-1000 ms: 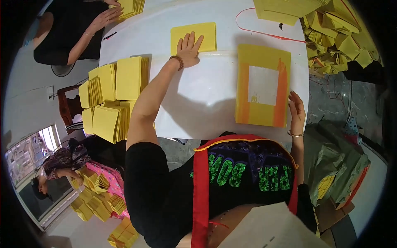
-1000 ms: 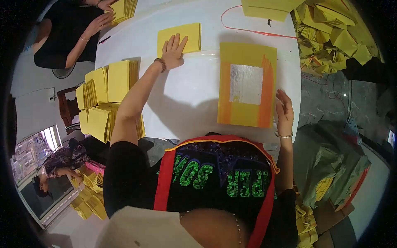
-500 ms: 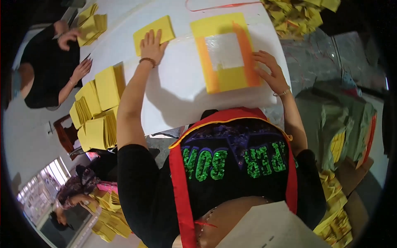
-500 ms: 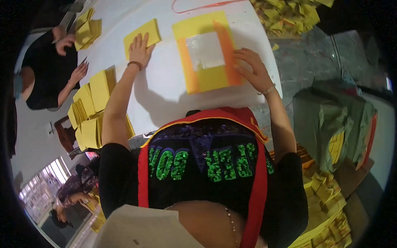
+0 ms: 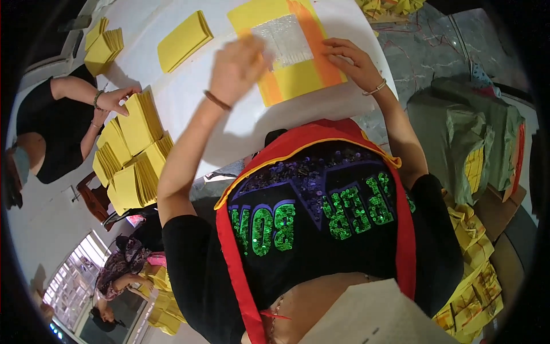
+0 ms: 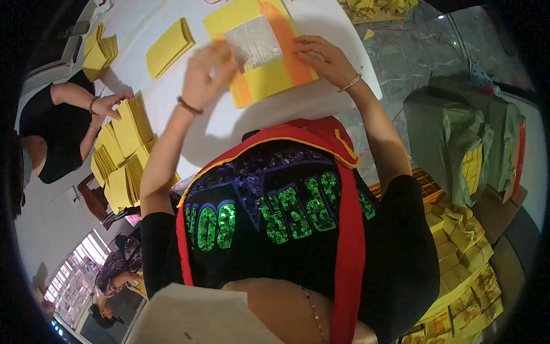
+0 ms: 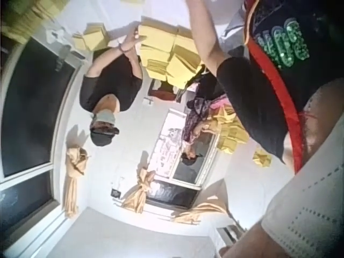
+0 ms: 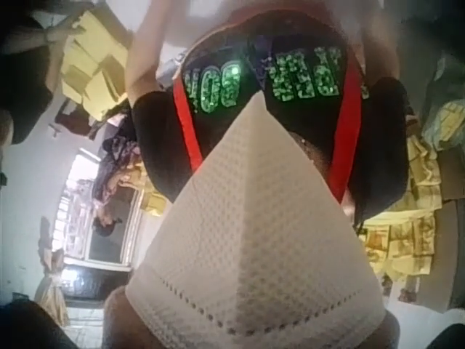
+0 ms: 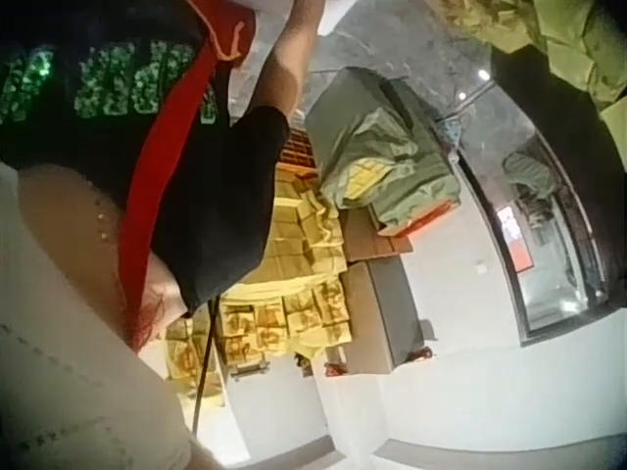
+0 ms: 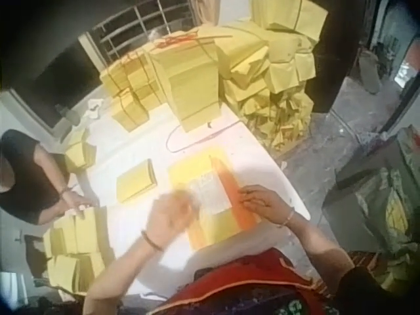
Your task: Folding and stacking yellow paper sheets with a foil center.
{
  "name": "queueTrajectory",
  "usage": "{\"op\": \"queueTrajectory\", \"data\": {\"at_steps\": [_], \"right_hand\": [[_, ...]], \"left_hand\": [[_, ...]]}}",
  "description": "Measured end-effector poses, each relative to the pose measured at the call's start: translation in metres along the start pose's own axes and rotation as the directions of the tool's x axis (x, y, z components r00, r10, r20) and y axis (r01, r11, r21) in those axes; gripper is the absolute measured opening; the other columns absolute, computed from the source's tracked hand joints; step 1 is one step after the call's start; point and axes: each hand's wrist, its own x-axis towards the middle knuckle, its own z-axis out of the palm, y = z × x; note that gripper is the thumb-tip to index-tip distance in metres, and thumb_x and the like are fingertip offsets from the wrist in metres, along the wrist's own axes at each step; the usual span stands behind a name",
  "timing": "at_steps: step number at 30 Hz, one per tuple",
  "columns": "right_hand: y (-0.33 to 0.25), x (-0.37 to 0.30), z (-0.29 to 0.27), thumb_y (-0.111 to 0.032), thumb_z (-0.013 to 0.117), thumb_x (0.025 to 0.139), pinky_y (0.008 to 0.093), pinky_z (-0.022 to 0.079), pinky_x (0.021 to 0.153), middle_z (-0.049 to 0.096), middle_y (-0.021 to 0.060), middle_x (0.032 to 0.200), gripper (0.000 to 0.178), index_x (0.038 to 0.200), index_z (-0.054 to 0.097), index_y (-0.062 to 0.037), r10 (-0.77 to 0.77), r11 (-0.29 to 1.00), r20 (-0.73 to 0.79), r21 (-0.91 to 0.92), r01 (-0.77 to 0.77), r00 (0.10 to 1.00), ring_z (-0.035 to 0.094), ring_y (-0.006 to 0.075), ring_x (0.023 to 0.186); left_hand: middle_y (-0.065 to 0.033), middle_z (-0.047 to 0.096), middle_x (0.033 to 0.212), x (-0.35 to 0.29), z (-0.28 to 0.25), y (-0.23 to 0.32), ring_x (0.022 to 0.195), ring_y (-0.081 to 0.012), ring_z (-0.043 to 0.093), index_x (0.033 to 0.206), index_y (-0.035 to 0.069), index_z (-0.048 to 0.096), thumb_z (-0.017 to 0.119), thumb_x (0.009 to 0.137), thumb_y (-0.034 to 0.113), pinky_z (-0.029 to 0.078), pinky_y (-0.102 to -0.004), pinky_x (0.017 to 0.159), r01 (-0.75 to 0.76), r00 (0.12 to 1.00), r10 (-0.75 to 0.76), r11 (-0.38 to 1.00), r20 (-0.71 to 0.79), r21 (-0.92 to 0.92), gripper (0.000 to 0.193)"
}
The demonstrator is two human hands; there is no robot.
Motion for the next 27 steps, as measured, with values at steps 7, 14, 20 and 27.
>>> {"op": "queueTrajectory", "data": {"at_steps": [7, 14, 20, 27], "right_hand": [[0.006, 0.002, 0.004, -0.011, 0.050, 0.087, 0.0274, 0.038, 0.091, 0.048, 0.0071, 0.119, 0.021, 0.100, 0.060, 0.0010, 0.058, 0.985, -0.006, 0.162, -0.056, 0.998, 0.046, 0.0160, 0.109], [0.010, 0.000, 0.004, -0.019, 0.049, 0.088, 0.0257, 0.037, 0.091, 0.050, 0.0061, 0.117, 0.025, 0.101, 0.062, -0.0016, 0.121, 0.964, -0.036, 0.244, -0.109, 0.992, 0.046, 0.0145, 0.109], [0.009, 0.000, 0.008, -0.020, 0.047, 0.089, 0.0260, 0.036, 0.092, 0.051, 0.0054, 0.116, 0.026, 0.099, 0.062, -0.0011, 0.098, 0.971, -0.072, 0.224, -0.080, 0.993, 0.046, 0.0142, 0.108], [0.009, 0.000, 0.010, -0.021, 0.043, 0.090, 0.0267, 0.034, 0.093, 0.051, 0.0047, 0.116, 0.030, 0.105, 0.058, -0.0003, 0.095, 0.966, -0.085, 0.248, -0.072, 0.992, 0.046, 0.0145, 0.109]], "left_hand": [[-0.0077, 0.056, 0.103, -0.011, 0.032, 0.045, 0.081, -0.0249, 0.051, 0.105, 0.006, 0.057, 0.069, 0.066, 0.027, 0.041, -0.0335, 0.073, -0.172, 0.981, 0.159, 0.979, 0.113, 0.113, 0.046], [-0.0074, 0.060, 0.081, -0.007, 0.027, 0.041, 0.070, -0.0200, 0.052, 0.091, 0.004, 0.062, 0.065, 0.074, 0.019, 0.043, -0.0286, 0.062, 0.136, 0.978, -0.074, 0.937, 0.197, -0.321, 0.023], [-0.0085, 0.060, 0.069, -0.009, 0.033, 0.037, 0.061, -0.0189, 0.054, 0.083, 0.001, 0.062, 0.061, 0.077, 0.018, 0.043, -0.0284, 0.057, 0.254, 0.965, -0.204, 0.877, 0.163, -0.407, 0.017], [-0.0030, 0.057, 0.061, -0.009, 0.034, 0.030, 0.054, -0.0063, 0.048, 0.083, 0.000, 0.062, 0.056, 0.082, 0.017, 0.039, -0.0227, 0.050, 0.438, 0.899, -0.355, 0.770, 0.259, -0.465, 0.017]]}}
